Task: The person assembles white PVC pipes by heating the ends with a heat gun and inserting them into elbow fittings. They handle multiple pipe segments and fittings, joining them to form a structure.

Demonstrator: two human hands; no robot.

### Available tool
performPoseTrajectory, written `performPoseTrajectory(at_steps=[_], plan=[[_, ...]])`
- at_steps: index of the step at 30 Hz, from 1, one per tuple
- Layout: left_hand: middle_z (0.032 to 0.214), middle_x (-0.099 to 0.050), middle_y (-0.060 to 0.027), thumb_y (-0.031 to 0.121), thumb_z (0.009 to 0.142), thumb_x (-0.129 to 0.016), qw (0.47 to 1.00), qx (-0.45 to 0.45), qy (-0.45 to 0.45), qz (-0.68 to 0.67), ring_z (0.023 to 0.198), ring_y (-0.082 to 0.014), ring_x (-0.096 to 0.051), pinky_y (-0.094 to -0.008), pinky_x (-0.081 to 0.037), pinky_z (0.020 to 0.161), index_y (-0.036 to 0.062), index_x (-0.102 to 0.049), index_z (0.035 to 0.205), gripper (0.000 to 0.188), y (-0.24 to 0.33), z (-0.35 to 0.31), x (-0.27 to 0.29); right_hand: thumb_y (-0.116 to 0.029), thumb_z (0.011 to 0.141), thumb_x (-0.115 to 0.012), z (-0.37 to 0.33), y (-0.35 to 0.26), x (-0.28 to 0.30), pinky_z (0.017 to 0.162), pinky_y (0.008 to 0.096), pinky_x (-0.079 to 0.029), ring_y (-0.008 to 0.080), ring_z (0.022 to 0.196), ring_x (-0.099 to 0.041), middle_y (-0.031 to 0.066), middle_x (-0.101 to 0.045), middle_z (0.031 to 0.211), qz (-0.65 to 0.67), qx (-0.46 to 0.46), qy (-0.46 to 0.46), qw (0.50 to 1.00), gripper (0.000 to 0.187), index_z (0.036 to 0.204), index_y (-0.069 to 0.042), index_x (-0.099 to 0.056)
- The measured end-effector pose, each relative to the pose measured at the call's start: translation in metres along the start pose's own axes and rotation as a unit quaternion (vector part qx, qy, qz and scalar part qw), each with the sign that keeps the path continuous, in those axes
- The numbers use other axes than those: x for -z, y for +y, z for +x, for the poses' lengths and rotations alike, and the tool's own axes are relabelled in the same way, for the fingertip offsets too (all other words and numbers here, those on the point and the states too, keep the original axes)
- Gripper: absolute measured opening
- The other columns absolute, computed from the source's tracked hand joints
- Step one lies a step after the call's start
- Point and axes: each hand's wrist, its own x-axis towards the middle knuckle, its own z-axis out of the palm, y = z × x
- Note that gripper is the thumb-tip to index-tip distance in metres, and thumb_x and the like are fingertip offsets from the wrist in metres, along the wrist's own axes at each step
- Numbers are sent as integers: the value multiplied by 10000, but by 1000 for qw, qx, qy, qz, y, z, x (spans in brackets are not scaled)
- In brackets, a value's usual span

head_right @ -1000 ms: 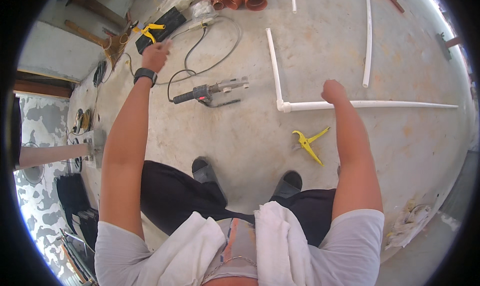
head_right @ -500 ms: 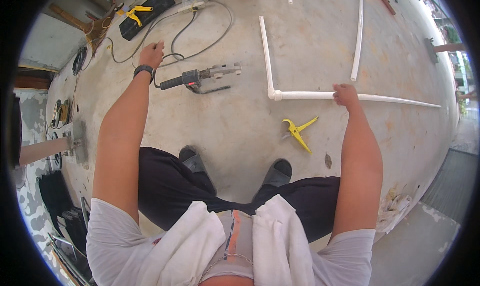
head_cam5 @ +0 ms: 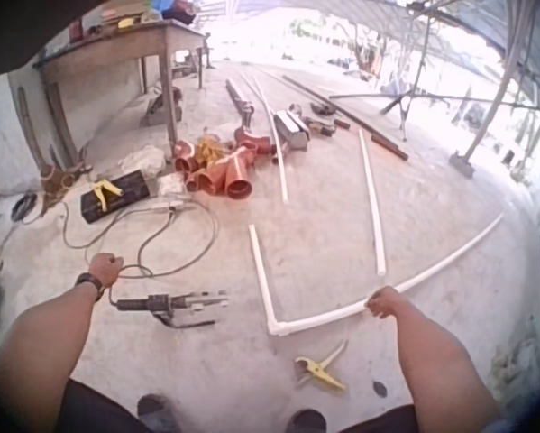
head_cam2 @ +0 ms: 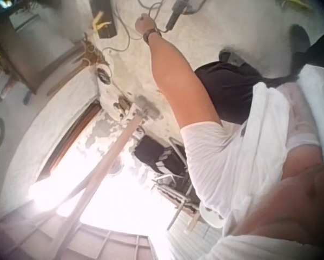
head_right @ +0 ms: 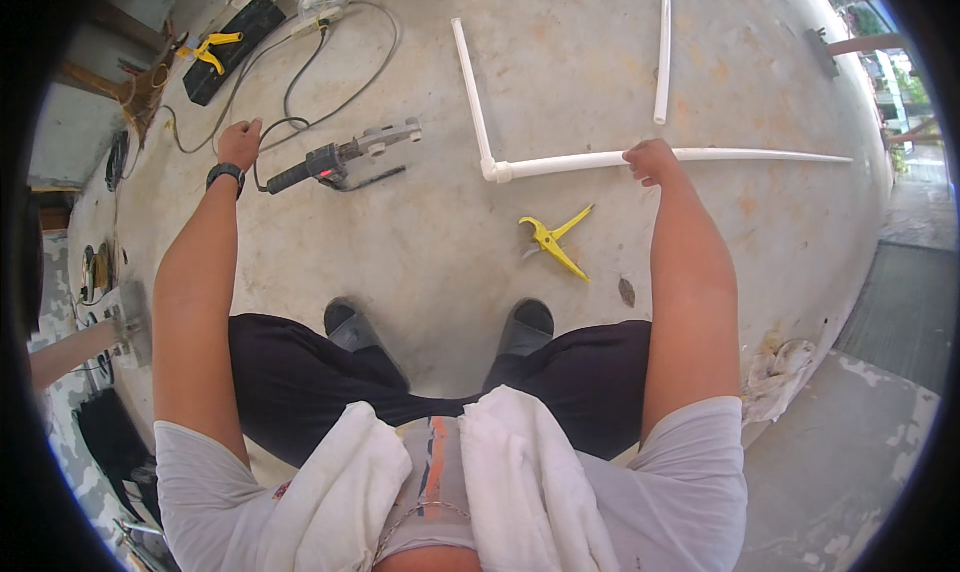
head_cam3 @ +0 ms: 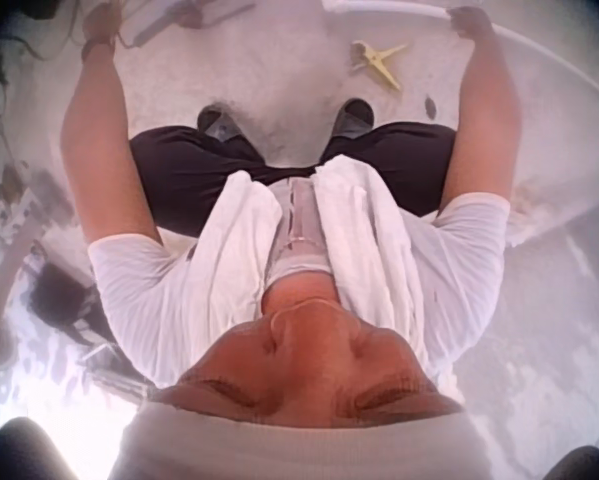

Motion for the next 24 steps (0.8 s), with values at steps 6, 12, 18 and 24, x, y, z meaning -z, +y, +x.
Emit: performPoseTrajectory(at_steps=[6,12,18,24], plan=[[884,-753,-182,477,976,-581,998,23,-23,-63,860,-351,-715,-446,-532,811,44,-767,907,477,2,-4,-6,-163,938,-709,0,-6,-8,532,342,-518,144,619,-612,36,-667,815,-12,0,-20,1000,211,1103,-35,-740],[880,-758,-163,433,972,-576,996,7,-33,-86,844,-302,-726,-415,-541,806,38,-768,972,440,11,-2,-9,-134,912,-717,9,-8,-7,533,341,-528,141,619,-621,34,-678,804,5,24,4,1000,213,1106,-53,-750],[881,-759,-144,267,944,-561,989,24,-71,-127,818,-250,-728,-385,-555,795,34,-761,1035,320,30,-6,-10,-171,891,-736,35,18,3,585,396,-559,204,677,-673,85,-701,836,-69,43,-19,996,192,1019,-33,-771],[956,-771,-165,205,916,-558,996,-16,-37,-83,902,-297,-741,-399,-565,849,52,-766,1061,297,8,-7,-8,-301,819,-767,19,-37,-37,847,468,-578,358,982,-715,170,-755,1005,-451,256,75,852,293,970,-51,-790]])
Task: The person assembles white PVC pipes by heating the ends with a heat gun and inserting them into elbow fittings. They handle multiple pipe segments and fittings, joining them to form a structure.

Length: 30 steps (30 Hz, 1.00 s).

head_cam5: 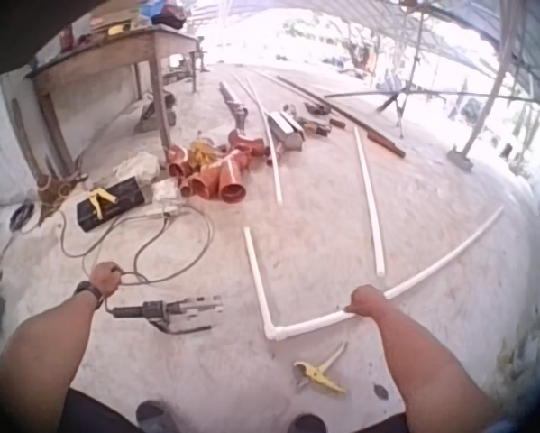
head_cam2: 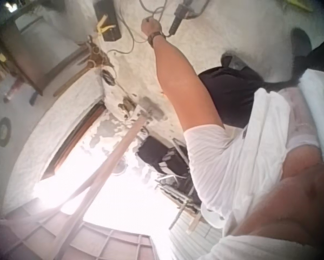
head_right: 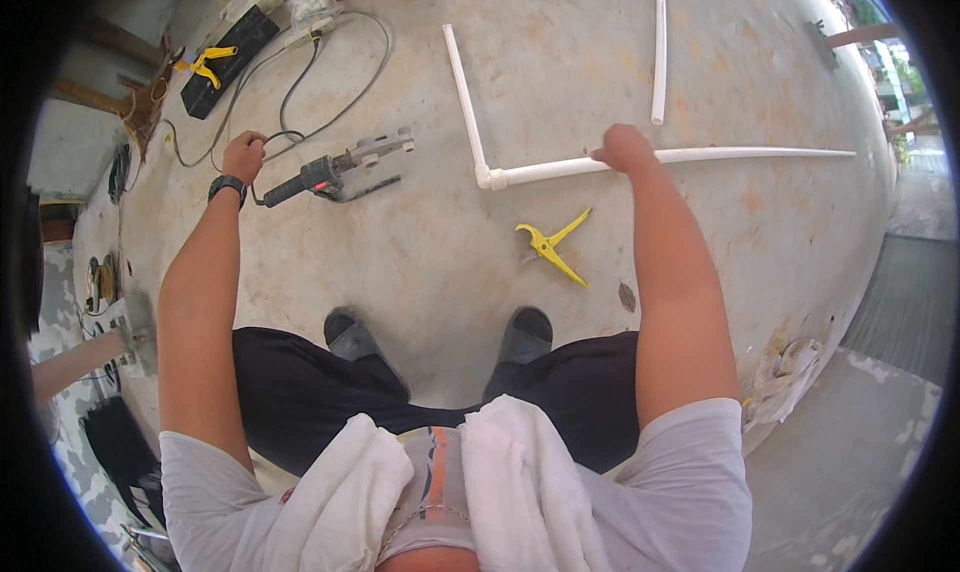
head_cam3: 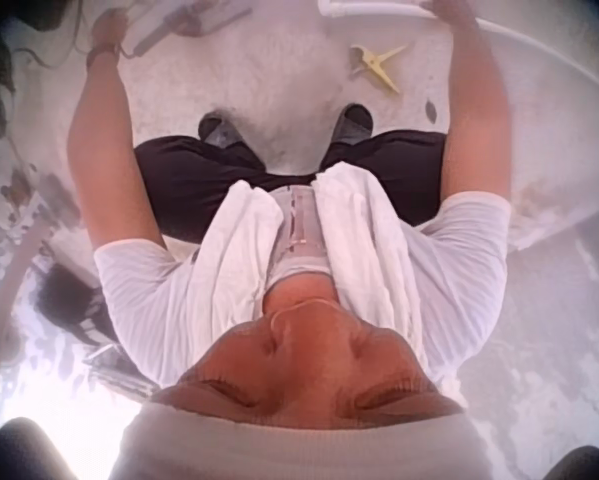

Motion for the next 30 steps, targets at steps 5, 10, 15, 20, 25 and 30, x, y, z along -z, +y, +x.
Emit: performPoseTrajectory(at_steps=[5,10,15,20,25,30], plan=[[1006,-768,-172,207,922,-561,1000,-18,23,1,960,-326,-732,-409,-562,876,74,-770,1051,280,8,-6,2,-125,814,-709,3,-78,-15,940,457,-572,326,1149,-670,118,-702,1184,-77,128,-23,989,385,1199,-125,-696],[991,-767,-175,207,926,-583,999,-29,37,15,945,-335,-734,-414,-565,868,74,-770,1040,256,6,-15,3,-138,887,-675,0,-101,-48,902,470,-579,296,1101,-678,89,-702,1132,-137,136,-26,981,226,1112,-120,-694],[971,-767,-179,186,928,-595,999,-19,44,25,922,-332,-738,-406,-572,841,62,-763,1039,236,-20,-22,16,-125,909,-655,9,-97,-54,877,441,-587,283,1075,-675,81,-697,1108,-150,152,-28,976,174,1082,-112,-675],[977,-769,-171,195,928,-593,999,0,31,35,916,-318,-738,-402,-570,848,62,-763,1041,243,-20,-20,14,-110,923,-639,9,-90,-62,872,434,-591,285,1071,-674,81,-696,1106,-145,166,-15,975,166,1087,-113,-657],[988,-771,-164,197,930,-592,998,-23,39,47,926,-314,-739,-397,-568,859,73,-764,1051,245,-6,-12,7,-108,945,-606,1,-94,-63,880,425,-589,284,1061,-674,74,-692,1083,-116,155,4,981,140,1070,-120,-667],[1004,-770,-168,197,940,-590,998,-32,44,39,949,-329,-739,-401,-567,869,79,-764,1058,241,7,-6,-3,-129,938,-598,-4,-94,-65,883,416,-585,280,1059,-678,70,-697,1073,-135,165,1,977,133,977,-122,-725]])
